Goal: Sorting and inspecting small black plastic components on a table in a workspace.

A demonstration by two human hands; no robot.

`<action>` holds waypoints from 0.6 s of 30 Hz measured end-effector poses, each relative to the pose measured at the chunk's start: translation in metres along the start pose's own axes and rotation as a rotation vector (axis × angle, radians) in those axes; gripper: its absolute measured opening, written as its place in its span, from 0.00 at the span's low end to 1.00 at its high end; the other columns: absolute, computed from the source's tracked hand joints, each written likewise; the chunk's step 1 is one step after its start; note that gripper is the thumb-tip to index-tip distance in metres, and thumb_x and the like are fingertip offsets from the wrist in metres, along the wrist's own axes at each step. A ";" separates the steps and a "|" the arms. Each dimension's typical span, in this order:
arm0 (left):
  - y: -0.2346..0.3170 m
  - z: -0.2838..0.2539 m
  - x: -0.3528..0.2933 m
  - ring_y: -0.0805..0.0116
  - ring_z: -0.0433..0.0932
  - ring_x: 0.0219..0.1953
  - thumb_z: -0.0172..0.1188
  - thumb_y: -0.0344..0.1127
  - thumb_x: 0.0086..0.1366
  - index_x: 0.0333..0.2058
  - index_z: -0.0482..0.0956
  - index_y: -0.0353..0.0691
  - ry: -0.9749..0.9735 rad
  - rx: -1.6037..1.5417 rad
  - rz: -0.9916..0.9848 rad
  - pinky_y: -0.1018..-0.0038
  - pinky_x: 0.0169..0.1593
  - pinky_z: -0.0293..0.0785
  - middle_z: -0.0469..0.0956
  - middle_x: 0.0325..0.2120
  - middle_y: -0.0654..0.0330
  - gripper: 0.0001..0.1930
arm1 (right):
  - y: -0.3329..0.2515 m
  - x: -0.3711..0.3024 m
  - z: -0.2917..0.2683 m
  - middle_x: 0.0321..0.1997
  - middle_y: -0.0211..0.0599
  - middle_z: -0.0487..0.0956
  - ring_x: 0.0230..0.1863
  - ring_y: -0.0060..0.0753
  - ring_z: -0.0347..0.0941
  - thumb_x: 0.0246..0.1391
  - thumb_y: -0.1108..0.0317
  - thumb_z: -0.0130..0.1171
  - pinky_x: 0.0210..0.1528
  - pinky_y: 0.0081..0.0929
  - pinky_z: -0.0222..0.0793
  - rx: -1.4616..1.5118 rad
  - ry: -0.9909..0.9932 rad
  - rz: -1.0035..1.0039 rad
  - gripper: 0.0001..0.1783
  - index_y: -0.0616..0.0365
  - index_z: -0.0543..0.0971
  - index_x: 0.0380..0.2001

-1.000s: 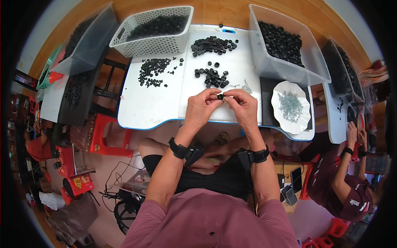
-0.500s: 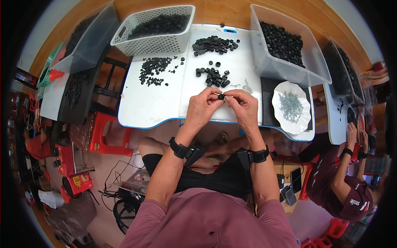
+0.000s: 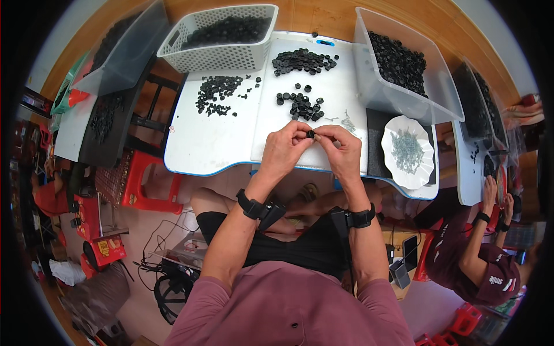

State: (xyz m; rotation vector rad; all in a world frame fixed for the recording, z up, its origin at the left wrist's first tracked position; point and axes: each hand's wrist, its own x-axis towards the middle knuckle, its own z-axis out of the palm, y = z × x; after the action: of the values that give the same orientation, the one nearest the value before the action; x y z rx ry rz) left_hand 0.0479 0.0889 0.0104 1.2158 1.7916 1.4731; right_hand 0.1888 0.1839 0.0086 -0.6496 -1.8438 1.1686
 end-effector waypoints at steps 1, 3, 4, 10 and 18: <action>-0.001 0.000 0.000 0.79 0.82 0.31 0.69 0.28 0.64 0.45 0.83 0.33 0.001 -0.002 0.000 0.79 0.37 0.78 0.88 0.33 0.59 0.11 | -0.001 0.000 0.000 0.36 0.37 0.87 0.34 0.24 0.81 0.56 0.80 0.66 0.37 0.21 0.75 -0.002 -0.002 0.000 0.07 0.62 0.88 0.38; -0.001 0.000 0.000 0.69 0.86 0.31 0.68 0.29 0.64 0.45 0.82 0.34 0.009 0.004 0.042 0.75 0.37 0.81 0.88 0.32 0.54 0.12 | -0.003 0.000 0.000 0.36 0.38 0.87 0.34 0.26 0.81 0.55 0.81 0.66 0.37 0.22 0.76 -0.006 0.002 -0.022 0.08 0.63 0.87 0.38; -0.002 0.001 0.000 0.69 0.86 0.31 0.68 0.29 0.64 0.45 0.82 0.34 0.008 0.004 0.041 0.75 0.37 0.81 0.88 0.32 0.54 0.12 | -0.004 0.000 0.000 0.36 0.38 0.87 0.34 0.26 0.81 0.55 0.81 0.66 0.37 0.22 0.76 -0.006 0.002 -0.021 0.08 0.63 0.87 0.38; 0.000 0.000 0.000 0.68 0.87 0.32 0.69 0.28 0.64 0.44 0.82 0.33 0.014 0.032 0.050 0.74 0.37 0.81 0.88 0.32 0.53 0.11 | -0.007 0.001 0.001 0.36 0.40 0.86 0.34 0.29 0.82 0.55 0.81 0.65 0.37 0.23 0.77 -0.058 0.004 -0.076 0.07 0.63 0.87 0.37; 0.001 0.000 0.000 0.67 0.87 0.32 0.69 0.28 0.64 0.44 0.82 0.33 0.016 0.042 0.069 0.74 0.37 0.82 0.88 0.32 0.53 0.11 | -0.008 0.000 0.002 0.35 0.41 0.86 0.35 0.33 0.84 0.55 0.81 0.65 0.39 0.26 0.79 -0.156 0.025 -0.158 0.07 0.63 0.86 0.37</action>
State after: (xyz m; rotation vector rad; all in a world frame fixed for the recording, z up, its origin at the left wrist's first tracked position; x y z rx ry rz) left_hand 0.0481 0.0886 0.0117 1.3019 1.8162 1.4934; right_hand 0.1877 0.1795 0.0151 -0.5904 -1.9409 0.9171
